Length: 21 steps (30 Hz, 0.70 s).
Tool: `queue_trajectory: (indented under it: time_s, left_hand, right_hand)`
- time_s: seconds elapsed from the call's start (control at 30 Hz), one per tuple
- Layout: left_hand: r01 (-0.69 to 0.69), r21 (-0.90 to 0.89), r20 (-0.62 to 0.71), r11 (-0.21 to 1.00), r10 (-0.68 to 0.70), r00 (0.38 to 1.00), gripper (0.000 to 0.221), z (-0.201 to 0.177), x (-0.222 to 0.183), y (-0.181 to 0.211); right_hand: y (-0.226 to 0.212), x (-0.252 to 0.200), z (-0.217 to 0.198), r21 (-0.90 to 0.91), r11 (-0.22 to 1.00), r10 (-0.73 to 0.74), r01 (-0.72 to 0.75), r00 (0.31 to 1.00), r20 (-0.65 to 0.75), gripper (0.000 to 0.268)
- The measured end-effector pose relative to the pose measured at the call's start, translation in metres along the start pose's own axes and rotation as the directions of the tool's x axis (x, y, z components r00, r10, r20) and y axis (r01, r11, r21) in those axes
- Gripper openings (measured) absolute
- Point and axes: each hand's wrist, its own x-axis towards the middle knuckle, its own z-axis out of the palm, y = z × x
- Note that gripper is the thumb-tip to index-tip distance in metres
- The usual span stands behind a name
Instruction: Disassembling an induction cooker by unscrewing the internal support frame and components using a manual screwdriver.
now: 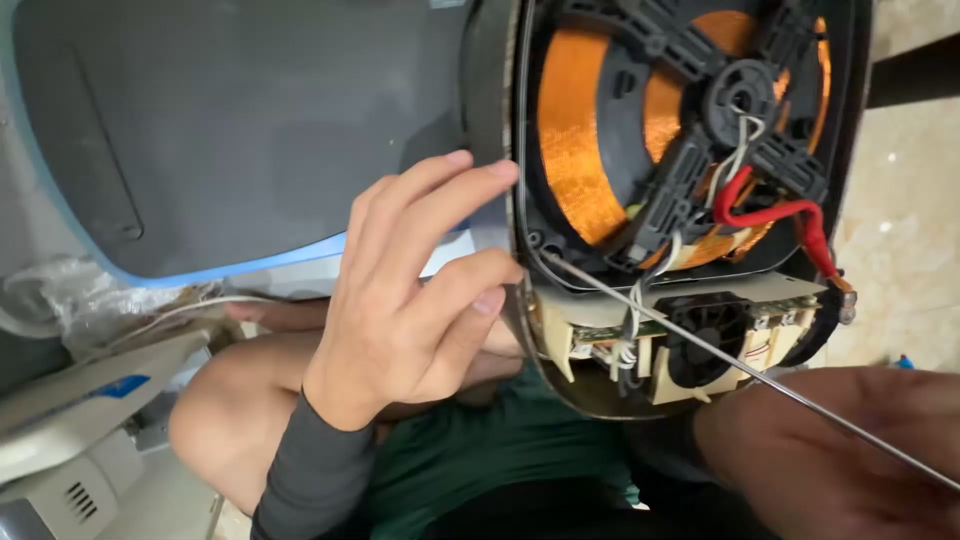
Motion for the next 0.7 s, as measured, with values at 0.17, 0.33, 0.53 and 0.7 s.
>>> queue_trajectory:
  time_s: [0.17,0.33,0.53,0.7]
  left_hand:
    - [-0.098,0.052,-0.003,0.994,0.098,0.995,0.014,-0.005,-0.002,-0.001]
    - [-0.086,0.01,0.007,0.996,0.086,0.996,0.021,-0.005,-0.005,-0.001]
    - [-0.084,0.069,0.013,0.994,0.083,0.996,0.02,-0.002,-0.006,-0.005]
    - [-0.07,0.125,0.013,0.99,0.069,0.998,0.02,-0.004,-0.01,-0.001]
  right_hand:
    - [0.056,-0.064,0.056,-0.159,0.807,-0.536,0.569,0.594,-0.6,0.016]
    - [0.072,-0.084,0.028,-0.005,0.761,-0.538,0.649,0.626,-0.565,0.026]
    - [0.034,-0.109,0.063,-0.812,0.583,-0.542,-0.022,0.734,-0.409,0.041]
    - [-0.066,-0.064,0.092,-0.581,0.803,-0.112,0.132,0.991,0.071,0.086]
